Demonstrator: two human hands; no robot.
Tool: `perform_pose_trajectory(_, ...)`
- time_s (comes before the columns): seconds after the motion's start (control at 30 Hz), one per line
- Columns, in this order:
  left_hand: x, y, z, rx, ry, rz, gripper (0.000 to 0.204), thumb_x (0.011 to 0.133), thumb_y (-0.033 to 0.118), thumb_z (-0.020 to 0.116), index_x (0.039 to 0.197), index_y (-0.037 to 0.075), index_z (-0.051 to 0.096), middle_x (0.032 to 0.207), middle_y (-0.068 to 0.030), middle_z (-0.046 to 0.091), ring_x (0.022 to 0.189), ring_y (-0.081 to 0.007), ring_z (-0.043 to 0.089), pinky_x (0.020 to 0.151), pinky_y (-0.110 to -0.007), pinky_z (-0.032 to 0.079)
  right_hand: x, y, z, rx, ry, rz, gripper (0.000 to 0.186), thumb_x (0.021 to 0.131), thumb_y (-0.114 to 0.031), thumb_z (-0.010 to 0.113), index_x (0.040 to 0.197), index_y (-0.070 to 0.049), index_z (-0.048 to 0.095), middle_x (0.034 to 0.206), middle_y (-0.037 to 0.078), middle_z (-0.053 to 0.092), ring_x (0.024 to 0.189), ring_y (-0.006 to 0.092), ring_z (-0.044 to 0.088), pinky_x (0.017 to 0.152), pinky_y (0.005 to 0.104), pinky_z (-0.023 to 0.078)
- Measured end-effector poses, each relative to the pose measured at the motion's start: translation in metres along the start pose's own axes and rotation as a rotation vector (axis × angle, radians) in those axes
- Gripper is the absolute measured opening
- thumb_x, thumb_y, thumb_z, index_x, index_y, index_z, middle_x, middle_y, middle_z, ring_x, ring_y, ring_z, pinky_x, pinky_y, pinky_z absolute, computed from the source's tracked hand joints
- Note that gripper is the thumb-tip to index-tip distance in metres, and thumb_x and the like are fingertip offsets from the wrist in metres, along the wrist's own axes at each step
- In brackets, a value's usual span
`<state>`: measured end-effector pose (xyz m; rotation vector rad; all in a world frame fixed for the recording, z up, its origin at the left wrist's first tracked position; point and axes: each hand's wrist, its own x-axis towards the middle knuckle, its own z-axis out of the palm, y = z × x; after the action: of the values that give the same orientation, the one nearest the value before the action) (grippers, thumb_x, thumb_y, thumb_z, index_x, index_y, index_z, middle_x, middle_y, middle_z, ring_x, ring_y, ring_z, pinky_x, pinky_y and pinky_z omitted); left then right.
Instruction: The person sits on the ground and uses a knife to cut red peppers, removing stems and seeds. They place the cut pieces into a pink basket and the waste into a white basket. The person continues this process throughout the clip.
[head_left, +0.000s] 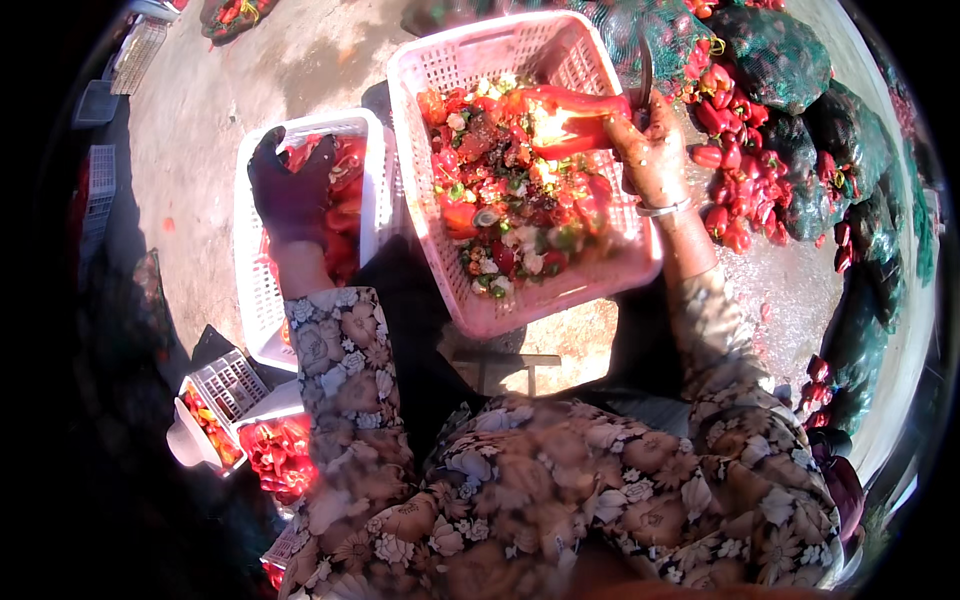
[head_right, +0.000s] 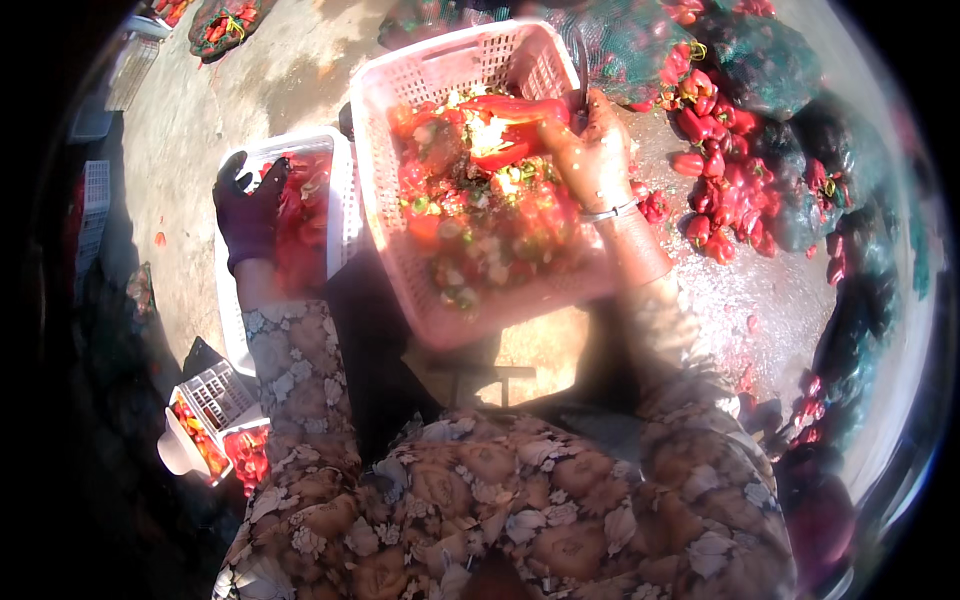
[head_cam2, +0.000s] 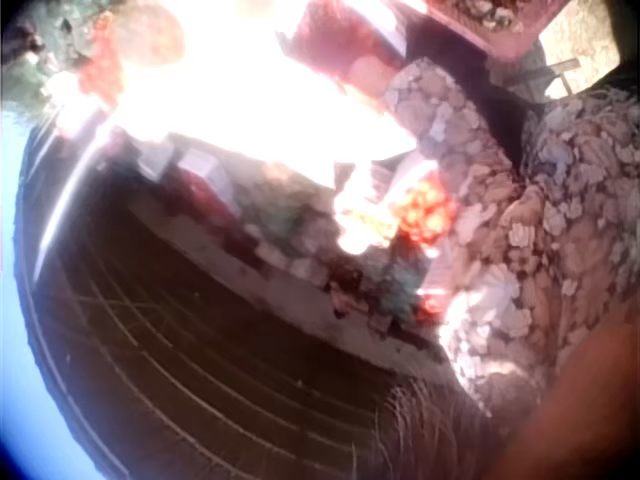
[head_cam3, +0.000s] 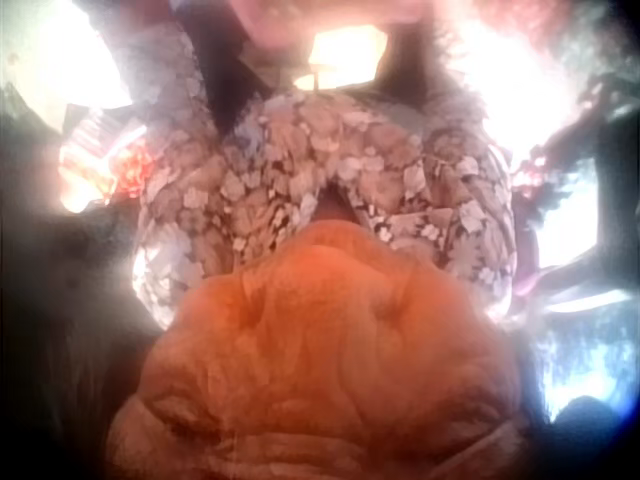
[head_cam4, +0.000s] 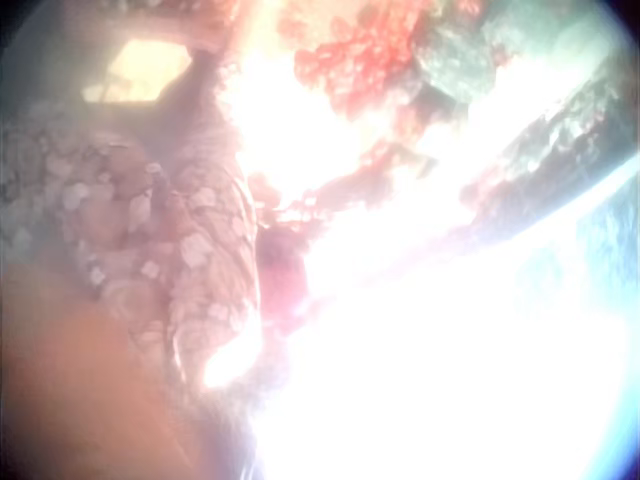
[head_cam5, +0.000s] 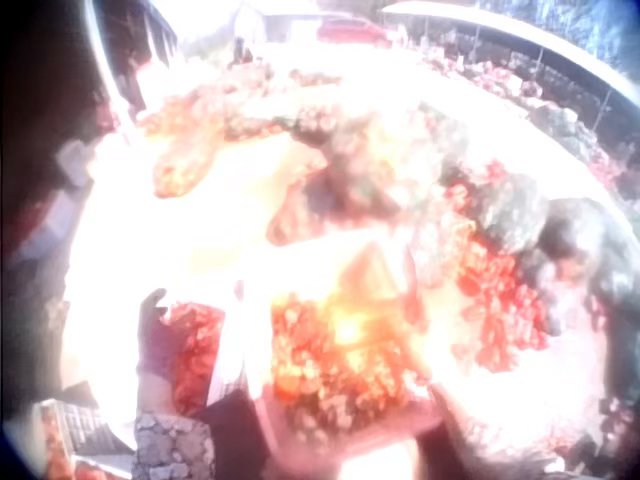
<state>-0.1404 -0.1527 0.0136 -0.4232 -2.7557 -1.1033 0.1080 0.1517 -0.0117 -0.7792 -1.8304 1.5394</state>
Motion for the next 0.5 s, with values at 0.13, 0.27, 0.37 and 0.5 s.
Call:
perform_pose_trajectory(0.13,-0.061,0.082,0.065,-0.929,-0.768,-0.259,0.033,0.080,0.011,0.077,0.107,0.002,0.061,0.096,-0.0016,0.064,0.087,-0.0103,0.060,0.079,-0.023,0.050,-0.016,-0.011,0.019,0.092,-0.004,-0.046,0.022,0.077,-0.004,0.068,0.095,-0.002,0.056,0.077,-0.003,0.054,0.069,0.0042,0.048,0.063,0.0215,0.044)
perform_pose_trajectory(0.27,-0.086,0.121,0.094,-0.995,-0.766,-0.286,0.038,0.078,0.009,0.078,0.111,0.004,0.058,0.101,-0.0039,0.063,0.088,-0.0112,0.060,0.075,-0.024,0.051,-0.030,-0.025,0.029,0.048,-0.003,-0.152,0.023,0.076,-0.001,0.067,0.096,-0.001,0.055,0.077,0.000,0.053,0.066,0.0058,0.047,0.060,0.0232,0.043)
perform_pose_trajectory(0.37,-0.089,0.119,0.099,-1.074,-0.754,-0.328,0.038,0.079,0.005,0.074,0.113,0.003,0.057,0.103,-0.0050,0.063,0.089,-0.0120,0.061,0.074,-0.024,0.051,-0.035,-0.023,0.029,-0.137,-0.016,-0.233,0.025,0.074,-0.001,0.067,0.096,-0.001,0.055,0.076,0.003,0.053,0.064,0.0084,0.046,0.056,0.0245,0.041)
perform_pose_trajectory(0.5,-0.094,0.116,0.106,-1.154,-0.701,-0.360,0.040,0.079,0.003,0.071,0.116,0.003,0.056,0.103,-0.0058,0.065,0.092,-0.0140,0.062,0.076,-0.026,0.052,-0.039,-0.028,0.029,-0.084,-0.049,-0.202,0.025,0.075,-0.002,0.068,0.097,0.000,0.055,0.078,0.004,0.055,0.067,0.0085,0.049,0.058,0.0255,0.043)
